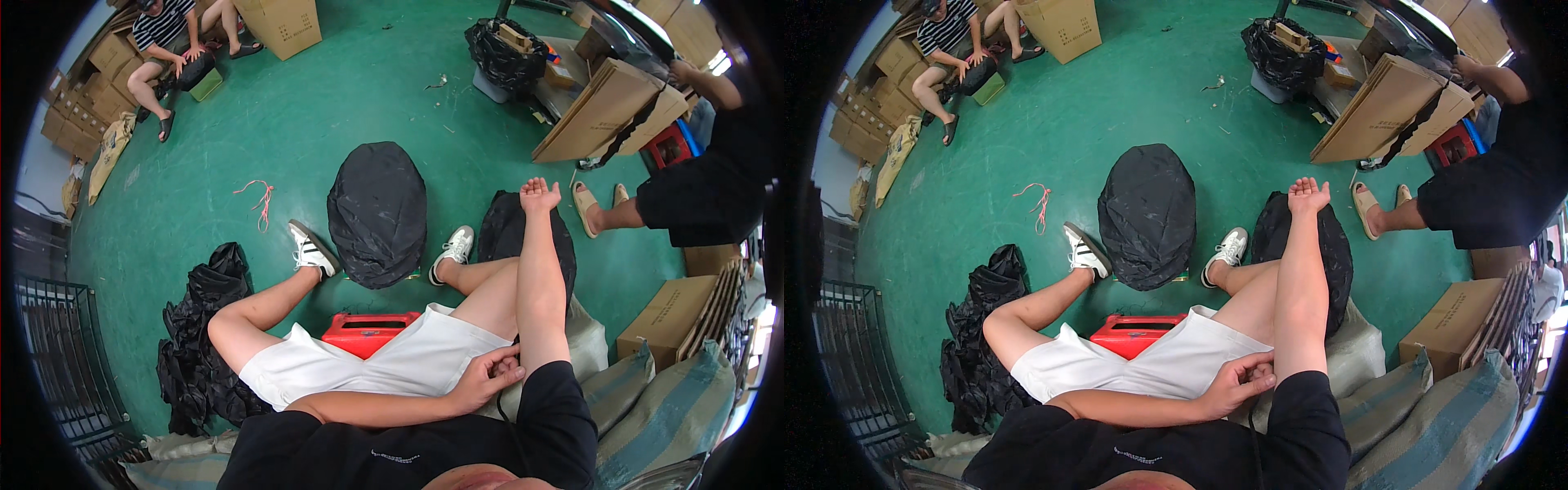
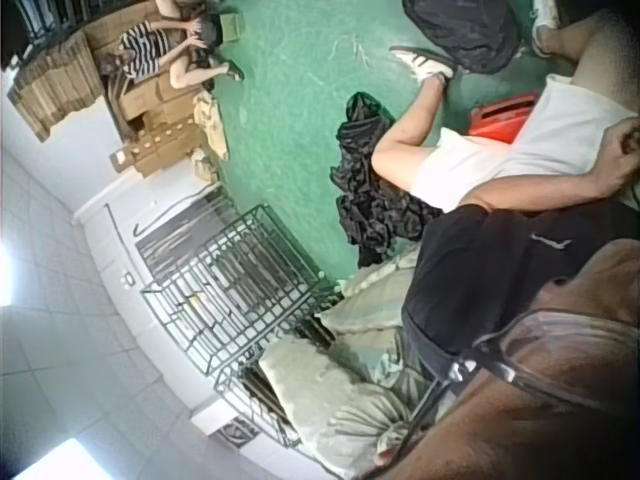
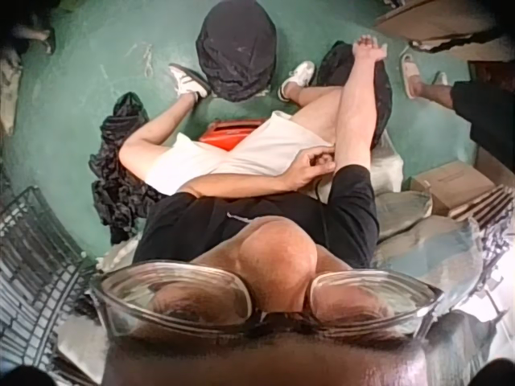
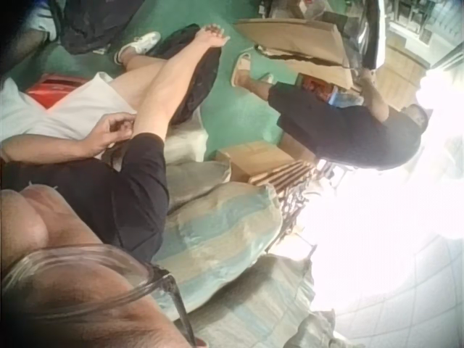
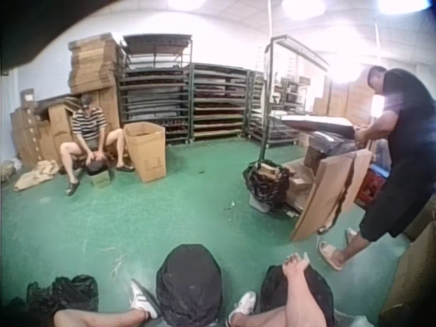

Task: Inspecting and organizing black fabric covers in a manufacturing workshop.

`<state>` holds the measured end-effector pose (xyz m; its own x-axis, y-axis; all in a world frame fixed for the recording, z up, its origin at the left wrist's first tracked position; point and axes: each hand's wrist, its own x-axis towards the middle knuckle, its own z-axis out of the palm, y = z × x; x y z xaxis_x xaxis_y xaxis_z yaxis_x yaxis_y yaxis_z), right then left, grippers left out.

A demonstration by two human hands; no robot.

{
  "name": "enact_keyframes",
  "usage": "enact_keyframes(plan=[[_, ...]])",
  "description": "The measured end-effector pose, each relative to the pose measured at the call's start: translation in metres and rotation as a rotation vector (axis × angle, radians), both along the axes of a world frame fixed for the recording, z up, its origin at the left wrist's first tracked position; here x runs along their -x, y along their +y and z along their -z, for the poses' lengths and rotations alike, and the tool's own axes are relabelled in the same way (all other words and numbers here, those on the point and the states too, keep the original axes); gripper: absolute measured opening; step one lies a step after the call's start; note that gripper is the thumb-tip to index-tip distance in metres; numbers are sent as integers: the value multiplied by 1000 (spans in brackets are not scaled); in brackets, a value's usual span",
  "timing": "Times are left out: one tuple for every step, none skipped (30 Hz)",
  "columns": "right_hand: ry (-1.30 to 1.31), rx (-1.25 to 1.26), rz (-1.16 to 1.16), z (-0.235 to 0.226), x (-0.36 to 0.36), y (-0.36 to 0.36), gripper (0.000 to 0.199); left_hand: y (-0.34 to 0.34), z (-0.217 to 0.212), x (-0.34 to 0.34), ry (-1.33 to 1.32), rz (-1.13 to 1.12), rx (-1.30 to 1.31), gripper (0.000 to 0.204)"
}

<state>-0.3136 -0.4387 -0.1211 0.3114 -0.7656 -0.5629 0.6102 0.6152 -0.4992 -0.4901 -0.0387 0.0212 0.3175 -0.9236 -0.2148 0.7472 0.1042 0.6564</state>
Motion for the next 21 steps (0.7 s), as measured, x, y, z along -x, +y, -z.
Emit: enact_keyframes(plan=[[4, 1, -8, 0, -1, 1, 45, 0, -2, -1, 23, 19, 30, 51], [7, 2, -15, 0, -1, 2, 44, 0, -3, -1, 45, 37, 61, 52], [6, 2, -15, -1, -1, 2, 44, 0, -1, -1, 44, 37, 60, 52], [8, 8, -23, -1, -1, 2, 44, -2, 3, -1, 41, 73, 82, 54], [10, 14, -31, -1, -1, 2, 44, -2, 5, -1, 37, 109, 104, 56], [10, 13, -31, -1, -1, 1, 44, -4, 2, -3, 37, 110, 103, 56], [18, 20, -37, -1, -1, 1, 44, -6, -2, -6, 51, 129, 132, 58], [26, 28, -43, -1, 0, 0, 45, -8, -5, -8, 65, 147, 160, 60], [25, 27, -45, -2, -1, 1, 45, -9, -2, -8, 64, 146, 160, 60], [31, 33, -51, -2, -2, 1, 44, -9, 2, -8, 2, 193, 157, 62], [36, 40, -57, -3, -3, 2, 44, -10, 4, -8, -60, 239, 155, 63], [36, 41, -58, -3, -3, 1, 44, -11, 2, -10, -61, 238, 156, 63], [40, 44, -61, -2, -3, 1, 44, -12, -2, -12, -27, 246, 149, 64], [44, 47, -64, -2, -3, 0, 44, -14, -5, -14, 7, 254, 143, 64], [44, 47, -67, -2, -4, 1, 44, -14, -5, -16, 8, 252, 143, 64], [43, 50, -69, -3, -5, 1, 43, -15, -4, -17, 20, 265, 144, 64], [42, 54, -72, -3, -6, 2, 43, -15, -4, -18, 31, 278, 145, 64], [42, 56, -71, -3, -6, 1, 43, -15, -5, -17, 31, 279, 148, 64], [40, 59, -78, -3, -6, 0, 43, -15, -5, -16, 25, 273, 145, 62], [38, 63, -84, -4, -5, -2, 43, -15, -6, -15, 19, 269, 143, 60], [40, 60, -87, -3, -7, 0, 43, -15, -4, -15, 22, 266, 141, 60]])
